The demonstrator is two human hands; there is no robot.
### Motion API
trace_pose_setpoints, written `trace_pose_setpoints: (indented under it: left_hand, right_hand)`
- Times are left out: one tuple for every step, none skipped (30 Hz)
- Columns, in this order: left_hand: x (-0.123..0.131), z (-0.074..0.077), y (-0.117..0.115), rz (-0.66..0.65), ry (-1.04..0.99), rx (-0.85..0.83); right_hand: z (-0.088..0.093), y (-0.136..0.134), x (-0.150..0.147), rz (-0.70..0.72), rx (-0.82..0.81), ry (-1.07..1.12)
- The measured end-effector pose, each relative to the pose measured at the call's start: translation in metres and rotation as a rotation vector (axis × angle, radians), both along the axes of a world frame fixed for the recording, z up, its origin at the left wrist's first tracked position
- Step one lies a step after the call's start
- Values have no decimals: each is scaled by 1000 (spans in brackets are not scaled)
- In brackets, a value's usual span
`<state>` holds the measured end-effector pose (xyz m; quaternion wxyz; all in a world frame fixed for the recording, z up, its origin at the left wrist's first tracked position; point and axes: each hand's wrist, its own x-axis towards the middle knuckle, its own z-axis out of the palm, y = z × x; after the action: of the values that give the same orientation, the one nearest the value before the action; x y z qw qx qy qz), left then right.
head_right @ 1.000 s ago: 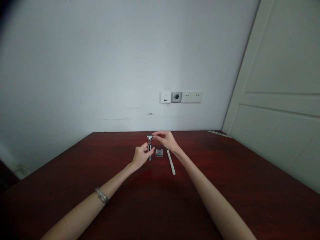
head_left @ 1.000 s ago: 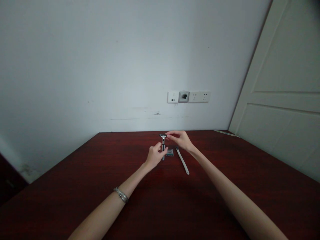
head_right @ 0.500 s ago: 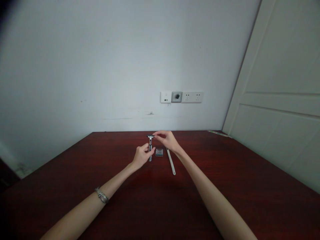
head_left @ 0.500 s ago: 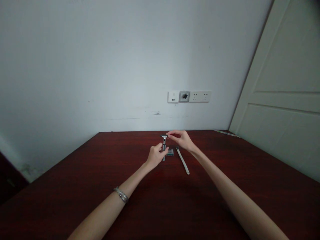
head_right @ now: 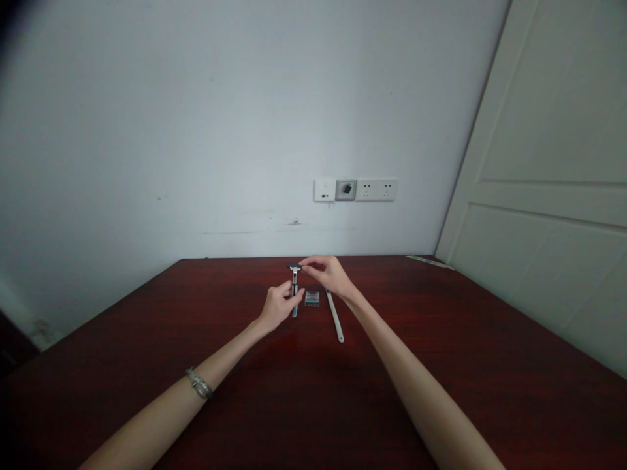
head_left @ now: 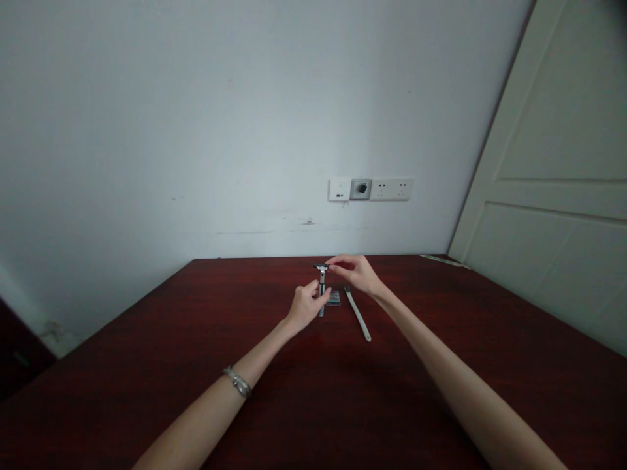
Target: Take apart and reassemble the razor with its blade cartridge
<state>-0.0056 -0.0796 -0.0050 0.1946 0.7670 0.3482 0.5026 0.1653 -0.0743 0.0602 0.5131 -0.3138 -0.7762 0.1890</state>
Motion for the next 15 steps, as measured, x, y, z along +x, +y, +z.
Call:
trace_pose_setpoints:
  left_hand:
    - [0,0,0,-8,-2,-6]
    - [0,-1,1,-16,-5,-12]
    - [0,-1,1,-21,-9,-17]
    - [0,-1,1,-24,-12,-21]
    - [0,-1,1,-26,-17,-26]
    - [0,-1,1,-28,-23,-31]
    - [1,-1,0,-31,-29,-37]
    - [1,0,0,-35,-37,-42]
    - [2,0,-1,-39,-44,-47]
    - [2,1,-1,-41,-52,-51]
    - [2,1,-1,-43,-60,-55]
    - [3,2,-2,-44,-67,-58]
    - [3,2,-2,-45,-71,-59]
    - [3,2,-2,-45,-72,-59]
    - [3,2,-2,-45,-69,-59]
  right_hand:
    - [0,0,0,2,1,-2]
    - [1,-1,0,3,2,-4]
    - [1,-1,1,3,4,-7]
    - [1,-1,1,2,7,-10]
    - [2,-2,1,1,10,-15]
    - [2,-2,1,1,13,-18]
    - [2,-2,1,5,14,-21]
    - [1,-1,0,9,15,-21]
    - [1,-1,0,12,17,-20]
    - [0,-1,0,14,19,-19]
    - [0,0,0,14,23,-17]
    - [-1,0,0,13,28,-16]
    - [-1,0,0,11,33,-17]
    - [-1,0,0,8,37,-20]
    - [-1,0,0,6,38,-23]
